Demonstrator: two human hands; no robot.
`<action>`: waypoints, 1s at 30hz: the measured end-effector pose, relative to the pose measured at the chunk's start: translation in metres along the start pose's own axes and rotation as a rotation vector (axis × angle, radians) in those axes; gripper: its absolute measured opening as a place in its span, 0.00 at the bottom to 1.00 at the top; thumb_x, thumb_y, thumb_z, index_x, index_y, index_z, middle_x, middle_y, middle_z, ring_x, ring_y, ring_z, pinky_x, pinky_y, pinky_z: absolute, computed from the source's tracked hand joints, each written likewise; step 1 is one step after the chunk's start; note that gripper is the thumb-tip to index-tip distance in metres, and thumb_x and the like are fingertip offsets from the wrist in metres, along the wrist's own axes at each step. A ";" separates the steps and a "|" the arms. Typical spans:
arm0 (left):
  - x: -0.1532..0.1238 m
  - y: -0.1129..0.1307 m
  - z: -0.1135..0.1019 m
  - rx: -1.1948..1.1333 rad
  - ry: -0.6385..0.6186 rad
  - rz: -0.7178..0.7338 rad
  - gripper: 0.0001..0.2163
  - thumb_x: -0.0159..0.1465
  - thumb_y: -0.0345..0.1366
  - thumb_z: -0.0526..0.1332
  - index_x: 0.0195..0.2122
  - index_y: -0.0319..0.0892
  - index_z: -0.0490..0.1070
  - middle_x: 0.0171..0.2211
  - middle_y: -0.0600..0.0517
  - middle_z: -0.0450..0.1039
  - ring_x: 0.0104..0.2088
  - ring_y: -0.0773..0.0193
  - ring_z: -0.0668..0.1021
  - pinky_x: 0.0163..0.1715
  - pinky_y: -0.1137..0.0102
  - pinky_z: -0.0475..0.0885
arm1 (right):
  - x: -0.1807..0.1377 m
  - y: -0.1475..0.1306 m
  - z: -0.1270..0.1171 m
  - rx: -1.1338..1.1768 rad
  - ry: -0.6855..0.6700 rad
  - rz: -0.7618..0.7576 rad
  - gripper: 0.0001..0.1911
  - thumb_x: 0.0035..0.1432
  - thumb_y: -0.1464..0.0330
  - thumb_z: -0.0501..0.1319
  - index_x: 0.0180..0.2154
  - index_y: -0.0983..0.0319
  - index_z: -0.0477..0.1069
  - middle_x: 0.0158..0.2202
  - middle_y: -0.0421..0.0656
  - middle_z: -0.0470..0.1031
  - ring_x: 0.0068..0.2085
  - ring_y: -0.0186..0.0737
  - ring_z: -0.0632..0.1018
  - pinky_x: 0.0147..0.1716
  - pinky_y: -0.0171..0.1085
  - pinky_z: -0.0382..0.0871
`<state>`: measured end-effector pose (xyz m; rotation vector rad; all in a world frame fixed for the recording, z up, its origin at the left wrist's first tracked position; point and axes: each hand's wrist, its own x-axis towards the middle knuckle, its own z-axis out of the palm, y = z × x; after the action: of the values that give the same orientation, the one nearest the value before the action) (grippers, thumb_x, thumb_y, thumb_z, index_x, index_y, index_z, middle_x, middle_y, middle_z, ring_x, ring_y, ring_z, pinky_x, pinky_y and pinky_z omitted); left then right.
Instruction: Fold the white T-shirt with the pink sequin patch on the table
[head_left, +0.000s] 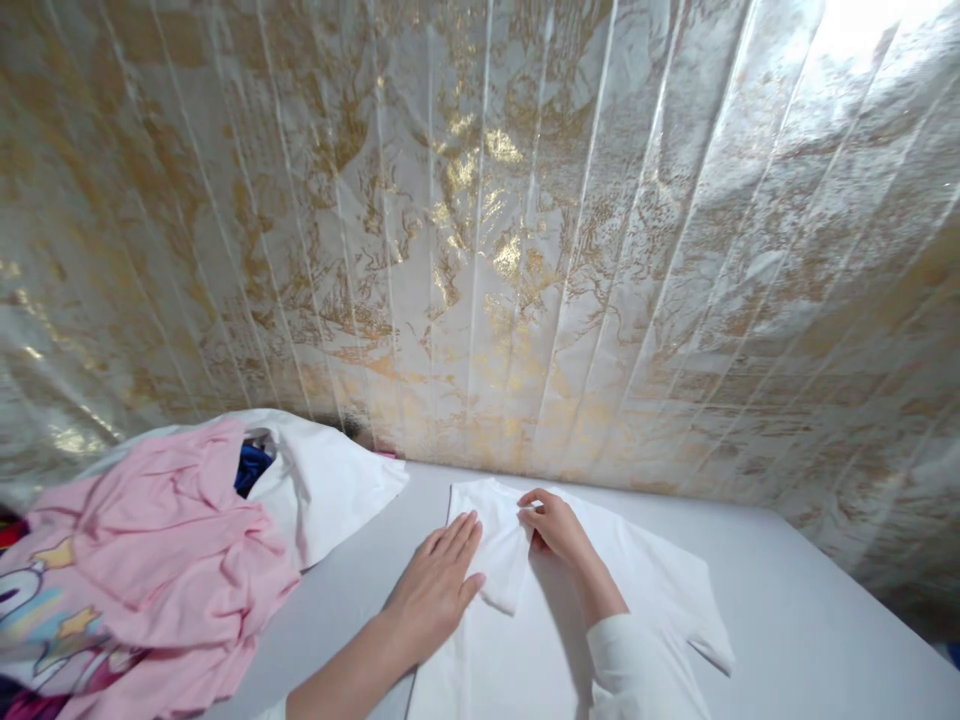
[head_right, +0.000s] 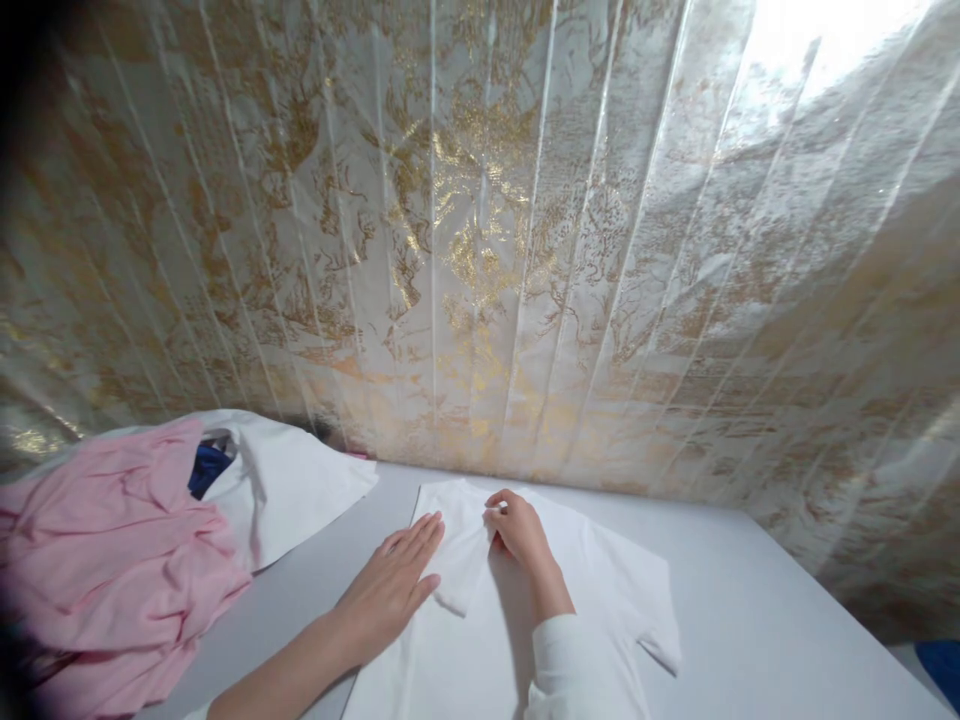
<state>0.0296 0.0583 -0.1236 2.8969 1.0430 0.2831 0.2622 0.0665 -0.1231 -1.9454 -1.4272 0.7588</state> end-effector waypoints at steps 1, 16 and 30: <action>-0.003 0.002 0.000 0.000 0.027 0.013 0.24 0.72 0.37 0.49 0.68 0.37 0.50 0.68 0.45 0.46 0.67 0.59 0.52 0.62 0.60 0.56 | -0.001 -0.001 0.000 -0.016 0.006 -0.003 0.09 0.59 0.71 0.54 0.41 0.61 0.70 0.21 0.34 0.72 0.18 0.30 0.72 0.16 0.27 0.58; -0.032 0.037 0.004 -0.034 -0.040 -0.064 0.28 0.67 0.40 0.56 0.65 0.32 0.57 0.66 0.38 0.51 0.66 0.50 0.56 0.63 0.55 0.55 | -0.074 -0.048 0.039 -0.502 0.020 -0.433 0.23 0.62 0.73 0.52 0.58 0.61 0.65 0.63 0.49 0.64 0.66 0.47 0.59 0.61 0.45 0.55; -0.069 0.038 0.033 0.113 0.028 -0.029 0.40 0.64 0.57 0.55 0.66 0.28 0.53 0.66 0.33 0.49 0.65 0.41 0.58 0.61 0.57 0.56 | 0.001 -0.052 0.077 -0.561 -0.095 -0.555 0.31 0.68 0.60 0.48 0.66 0.69 0.51 0.69 0.53 0.48 0.69 0.47 0.50 0.66 0.48 0.45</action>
<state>0.0076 -0.0140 -0.1621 2.9826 1.1406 0.2721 0.1730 0.0908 -0.1348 -1.7433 -2.2844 0.2019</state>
